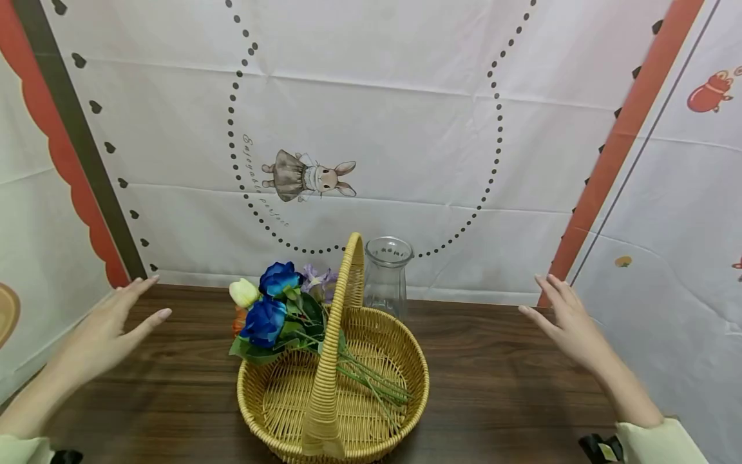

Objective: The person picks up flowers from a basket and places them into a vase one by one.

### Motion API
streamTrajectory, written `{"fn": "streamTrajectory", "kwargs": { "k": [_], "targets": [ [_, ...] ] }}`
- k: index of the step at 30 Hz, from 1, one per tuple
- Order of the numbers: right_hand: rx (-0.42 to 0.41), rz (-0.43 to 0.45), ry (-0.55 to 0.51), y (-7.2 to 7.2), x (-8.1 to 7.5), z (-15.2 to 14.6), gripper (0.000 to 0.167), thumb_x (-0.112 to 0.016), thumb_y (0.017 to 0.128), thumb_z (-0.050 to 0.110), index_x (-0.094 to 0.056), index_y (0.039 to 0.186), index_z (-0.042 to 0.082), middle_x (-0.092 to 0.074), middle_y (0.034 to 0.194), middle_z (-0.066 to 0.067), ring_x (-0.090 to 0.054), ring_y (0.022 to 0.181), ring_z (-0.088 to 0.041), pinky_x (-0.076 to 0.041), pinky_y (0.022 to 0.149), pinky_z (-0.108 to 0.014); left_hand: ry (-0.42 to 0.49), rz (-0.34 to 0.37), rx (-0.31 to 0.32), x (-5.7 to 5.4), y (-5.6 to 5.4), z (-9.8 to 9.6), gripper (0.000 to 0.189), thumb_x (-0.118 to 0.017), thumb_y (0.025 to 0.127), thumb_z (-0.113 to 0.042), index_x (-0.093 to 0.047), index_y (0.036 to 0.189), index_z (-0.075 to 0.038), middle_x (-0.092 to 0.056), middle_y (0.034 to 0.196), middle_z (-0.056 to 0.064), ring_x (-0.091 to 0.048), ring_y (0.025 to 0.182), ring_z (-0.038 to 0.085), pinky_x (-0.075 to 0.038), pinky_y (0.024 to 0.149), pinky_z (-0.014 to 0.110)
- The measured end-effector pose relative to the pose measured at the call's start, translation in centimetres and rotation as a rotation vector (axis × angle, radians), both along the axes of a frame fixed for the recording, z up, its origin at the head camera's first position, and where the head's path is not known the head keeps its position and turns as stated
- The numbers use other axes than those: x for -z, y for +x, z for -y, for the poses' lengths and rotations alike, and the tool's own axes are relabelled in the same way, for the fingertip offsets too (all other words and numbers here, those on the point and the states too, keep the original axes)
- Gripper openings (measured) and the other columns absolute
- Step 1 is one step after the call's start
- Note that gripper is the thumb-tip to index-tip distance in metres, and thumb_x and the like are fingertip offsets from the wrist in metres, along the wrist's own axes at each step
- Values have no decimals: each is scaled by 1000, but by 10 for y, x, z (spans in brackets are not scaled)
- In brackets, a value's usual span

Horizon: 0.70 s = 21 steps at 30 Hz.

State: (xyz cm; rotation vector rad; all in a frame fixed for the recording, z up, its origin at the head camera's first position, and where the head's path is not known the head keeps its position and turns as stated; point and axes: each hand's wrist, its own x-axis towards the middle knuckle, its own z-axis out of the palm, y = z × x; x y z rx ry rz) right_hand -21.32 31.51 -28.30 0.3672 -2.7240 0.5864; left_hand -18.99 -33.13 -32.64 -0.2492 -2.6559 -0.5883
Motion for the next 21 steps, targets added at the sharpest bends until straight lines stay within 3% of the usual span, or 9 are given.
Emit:
{"fn": "streamTrajectory", "kwargs": {
  "k": [3, 7, 10, 14, 18, 21],
  "targets": [
    [-40, -31, -37, -1, -4, 13, 64, -55, 92, 30, -29, 140, -4, -26, 138, -33, -24, 124, -52, -26, 87, -69, 59, 13, 36, 1, 3, -5, 65, -56, 91, -30, -25, 145, -12, -33, 135, 34, -33, 113, 58, -29, 78, 68],
    [-91, -84, -101, -3, -6, 31, 54, -58, 90, 22, -40, 134, -4, -39, 132, -29, -40, 116, -47, -39, 85, -59, 106, 16, 70, 5, 7, -14, 57, -59, 90, -25, -36, 140, -14, -46, 128, 28, -50, 98, 49, -46, 66, 51],
    [-132, -76, -160, -4, -6, 43, 51, -59, 90, 20, -43, 132, -4, -44, 130, -27, -43, 116, -43, -42, 87, -50, 154, 34, 116, 9, 10, -20, 51, -59, 90, -23, -41, 137, -16, -54, 122, 18, -57, 97, 18, -48, 63, 29],
    [-195, -31, -235, -9, -5, 57, 48, -58, 90, 20, -46, 130, -4, -48, 128, -24, -45, 117, -38, -40, 92, -43, 240, 114, 200, 14, 15, -28, 46, -54, 93, -20, -42, 137, -17, -55, 115, -10, -51, 92, -9, -47, 64, 21],
    [-254, 34, -310, -14, -6, 71, 44, -58, 90, 19, -50, 127, -4, -53, 124, -22, -51, 113, -34, -43, 91, -37, 341, 241, 338, 19, 18, -37, 41, -49, 95, -15, -41, 136, -11, -54, 111, -23, -56, 94, -3, -51, 68, 26],
    [-290, 110, -359, -14, -4, 83, 42, -58, 90, 20, -52, 125, -3, -56, 121, -21, -55, 108, -31, -47, 87, -32, 428, 360, 468, 21, 21, -43, 39, -46, 96, -11, -41, 134, -5, -58, 115, -13, -58, 98, 4, -52, 73, 30]
  ]
}}
